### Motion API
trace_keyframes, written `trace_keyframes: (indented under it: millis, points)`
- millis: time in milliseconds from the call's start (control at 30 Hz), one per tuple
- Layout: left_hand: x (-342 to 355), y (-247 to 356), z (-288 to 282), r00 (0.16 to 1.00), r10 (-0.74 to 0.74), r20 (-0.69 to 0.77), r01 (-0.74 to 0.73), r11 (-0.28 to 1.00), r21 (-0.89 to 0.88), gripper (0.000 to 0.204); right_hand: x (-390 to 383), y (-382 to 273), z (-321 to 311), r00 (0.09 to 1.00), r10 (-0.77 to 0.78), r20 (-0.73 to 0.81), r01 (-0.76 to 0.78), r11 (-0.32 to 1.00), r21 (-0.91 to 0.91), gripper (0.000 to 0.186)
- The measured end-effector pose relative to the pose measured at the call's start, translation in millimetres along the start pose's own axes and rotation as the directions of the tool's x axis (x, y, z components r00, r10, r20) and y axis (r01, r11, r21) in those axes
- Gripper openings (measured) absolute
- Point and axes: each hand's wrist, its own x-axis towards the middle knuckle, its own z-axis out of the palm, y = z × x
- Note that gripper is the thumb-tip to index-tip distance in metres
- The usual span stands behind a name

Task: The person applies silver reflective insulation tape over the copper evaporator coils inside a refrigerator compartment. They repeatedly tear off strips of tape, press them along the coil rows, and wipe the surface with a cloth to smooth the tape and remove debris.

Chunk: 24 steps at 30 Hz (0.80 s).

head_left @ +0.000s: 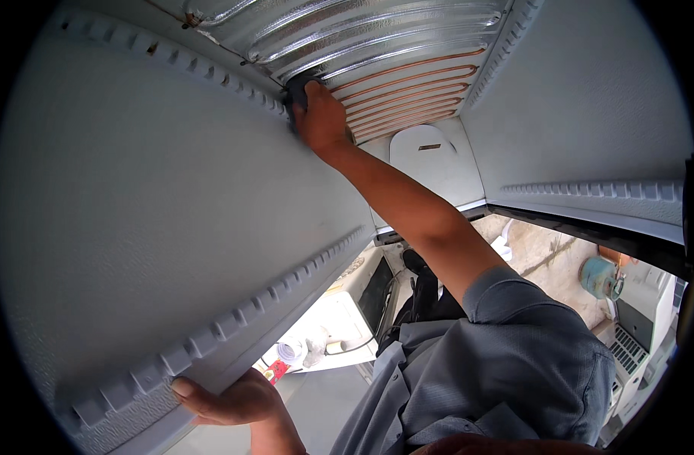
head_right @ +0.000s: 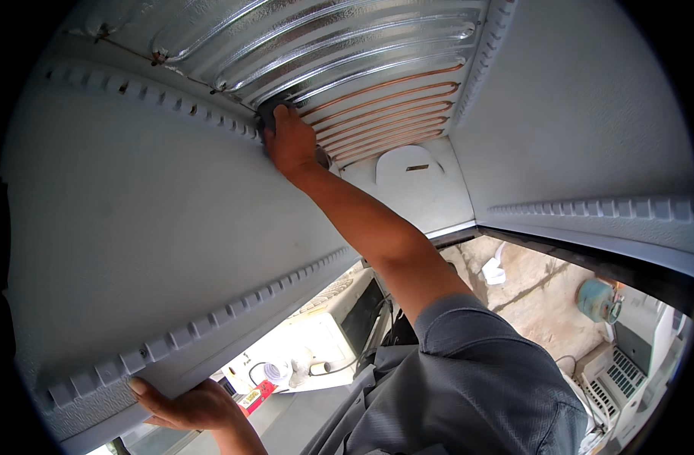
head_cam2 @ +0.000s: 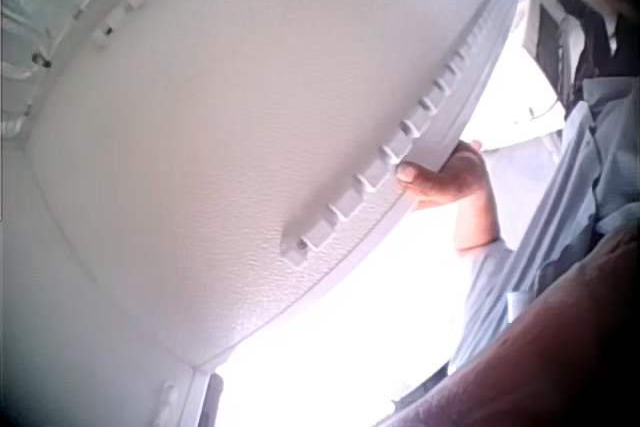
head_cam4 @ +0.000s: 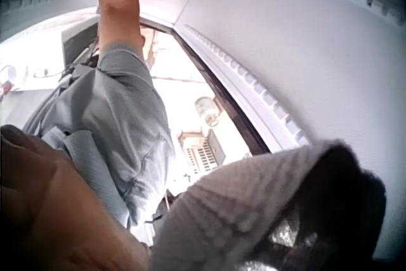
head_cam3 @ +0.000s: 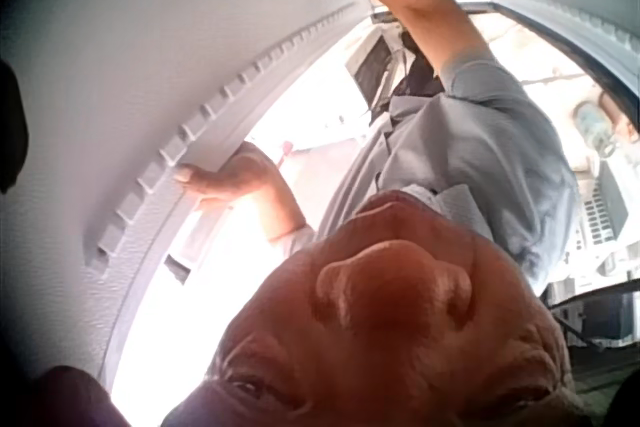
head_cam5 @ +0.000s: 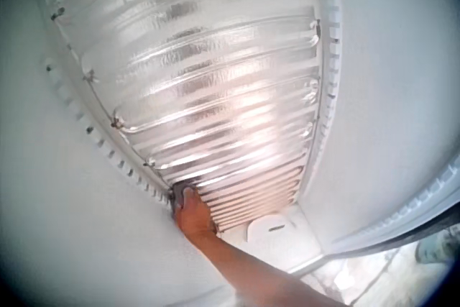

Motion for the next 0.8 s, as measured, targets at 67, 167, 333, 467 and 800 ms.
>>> trace_keyframes:
  millis: [67,167,333,467,800]
  points:
    - [2,-8,-1,1.000,-0.003,0.001,0.003,1.000,0.000,0.080,4,6,-10,0.994,-0.095,0.048,0.096,0.995,-0.020,0.030]
    - [2,-6,7,0.999,0.022,-0.039,-0.022,1.000,0.005,0.077,12,34,-23,0.906,-0.297,0.302,0.365,0.909,-0.201,0.029]
    - [2,1,11,0.996,0.048,-0.073,-0.049,0.999,-0.012,0.080,14,72,-51,0.912,-0.261,0.315,0.344,0.906,-0.245,0.034]
    - [8,-7,3,0.994,0.098,-0.053,-0.096,0.995,0.040,0.081,29,87,-76,0.988,-0.036,0.147,0.068,0.973,-0.219,0.038]
    - [6,-5,16,0.991,0.093,-0.100,-0.091,0.995,0.027,0.095,80,184,-214,0.971,0.176,-0.162,-0.222,0.914,-0.339,0.040]
